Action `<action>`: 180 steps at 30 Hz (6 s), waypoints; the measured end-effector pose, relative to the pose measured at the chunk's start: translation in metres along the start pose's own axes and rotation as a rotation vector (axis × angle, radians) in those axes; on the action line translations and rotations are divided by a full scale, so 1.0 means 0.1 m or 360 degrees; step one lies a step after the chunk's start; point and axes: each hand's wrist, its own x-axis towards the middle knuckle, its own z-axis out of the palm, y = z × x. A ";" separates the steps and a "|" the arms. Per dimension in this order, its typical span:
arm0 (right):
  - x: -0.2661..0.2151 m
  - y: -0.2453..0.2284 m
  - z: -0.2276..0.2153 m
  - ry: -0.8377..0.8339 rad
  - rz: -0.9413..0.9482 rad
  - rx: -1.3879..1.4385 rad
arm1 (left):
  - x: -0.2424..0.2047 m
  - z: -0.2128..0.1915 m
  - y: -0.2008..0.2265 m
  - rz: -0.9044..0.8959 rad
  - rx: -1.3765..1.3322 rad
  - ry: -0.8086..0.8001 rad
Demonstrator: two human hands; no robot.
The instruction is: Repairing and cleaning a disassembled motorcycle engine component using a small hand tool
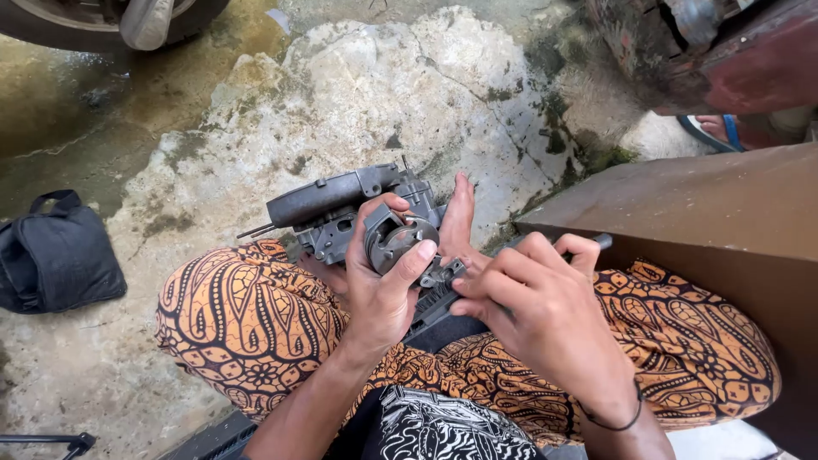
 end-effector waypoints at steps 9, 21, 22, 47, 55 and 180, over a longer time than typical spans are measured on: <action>0.01 0.05 -0.02 0.0028 0.0016 0.0021 | -0.02 0.01 0.02 0.0006 -0.0055 -0.0006; -0.04 0.16 -0.06 0.0070 0.0149 -0.0141 | 0.00 0.00 0.00 -0.0003 -0.0141 0.0016; -0.02 0.11 -0.06 0.0071 0.0144 -0.0149 | 0.00 0.02 -0.01 0.0003 -0.0148 0.0013; -0.03 0.04 -0.01 0.0082 0.0110 -0.0134 | 0.00 -0.01 -0.02 -0.0049 -0.0097 0.0122; -0.02 0.01 0.00 0.0065 0.0040 -0.0080 | 0.01 0.00 0.01 -0.0070 -0.0055 0.0151; 0.22 0.04 -0.27 0.0245 -0.0528 -0.0241 | -0.22 0.31 0.14 0.0201 -0.0582 0.0294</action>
